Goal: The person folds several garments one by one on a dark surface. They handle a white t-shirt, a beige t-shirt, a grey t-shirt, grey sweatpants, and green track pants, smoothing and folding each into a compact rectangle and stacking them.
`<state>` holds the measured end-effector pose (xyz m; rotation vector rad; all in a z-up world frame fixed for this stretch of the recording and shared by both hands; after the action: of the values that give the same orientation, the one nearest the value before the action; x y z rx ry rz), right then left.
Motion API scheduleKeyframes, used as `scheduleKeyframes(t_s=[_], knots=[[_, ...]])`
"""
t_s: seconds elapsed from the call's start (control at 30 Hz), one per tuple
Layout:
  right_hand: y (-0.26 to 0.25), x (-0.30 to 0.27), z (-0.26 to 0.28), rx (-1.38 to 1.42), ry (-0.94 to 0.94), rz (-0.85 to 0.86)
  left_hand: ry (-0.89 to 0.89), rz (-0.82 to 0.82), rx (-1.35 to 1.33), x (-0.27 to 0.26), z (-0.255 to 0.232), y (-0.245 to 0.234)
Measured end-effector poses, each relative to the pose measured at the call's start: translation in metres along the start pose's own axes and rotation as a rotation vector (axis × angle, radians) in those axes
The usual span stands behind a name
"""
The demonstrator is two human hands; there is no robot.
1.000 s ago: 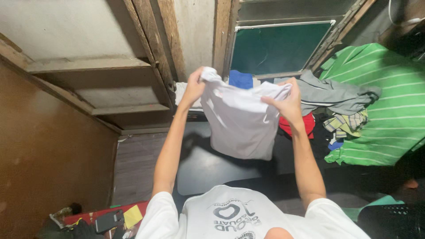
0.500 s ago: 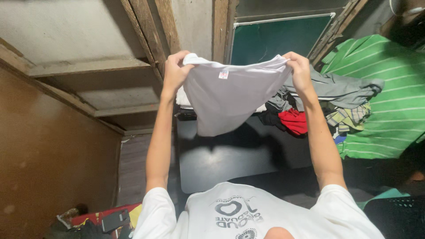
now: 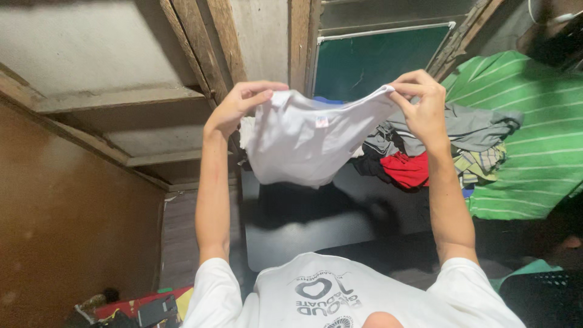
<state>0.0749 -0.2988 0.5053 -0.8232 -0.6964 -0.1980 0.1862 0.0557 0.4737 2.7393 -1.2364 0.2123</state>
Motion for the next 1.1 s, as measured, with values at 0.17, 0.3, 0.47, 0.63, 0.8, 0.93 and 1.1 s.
scheduleKeyframes(t_s=[0.17,0.3,0.47,0.63,0.8,0.93,1.1], knots=[[-0.006,0.003,-0.008,0.059,0.106,0.031,0.189,-0.211,-0.055,0.007,-0.001,-0.014],[-0.004,-0.004,-0.03,0.062,0.102,-0.052,0.207,-0.321,0.237,0.0,-0.012,-0.014],[0.014,-0.008,-0.08,0.345,0.231,0.052,0.248,-0.439,0.685,-0.005,-0.031,-0.004],[0.025,-0.005,-0.083,0.706,0.276,0.18,0.387,-0.639,1.102,-0.006,-0.032,0.008],[0.015,-0.003,-0.042,-0.151,0.101,-0.098,0.419,-0.704,1.267,-0.004,-0.024,0.006],[0.03,0.003,-0.034,0.066,0.176,0.079,0.255,-0.702,0.997,0.001,-0.009,-0.002],[0.111,-0.018,0.0,0.351,0.167,0.274,0.264,-0.471,0.718,0.02,0.01,0.023]])
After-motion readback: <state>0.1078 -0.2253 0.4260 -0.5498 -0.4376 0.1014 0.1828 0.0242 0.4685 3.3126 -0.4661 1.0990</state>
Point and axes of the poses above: each hand's wrist, its own x-axis towards the middle knuckle, its own y-axis out of the palm, z = x × y, the point moved 5 cm from there along x, towards the middle knuckle, and after that the axes turned 5 degrees about z, right-handed, at the moved point
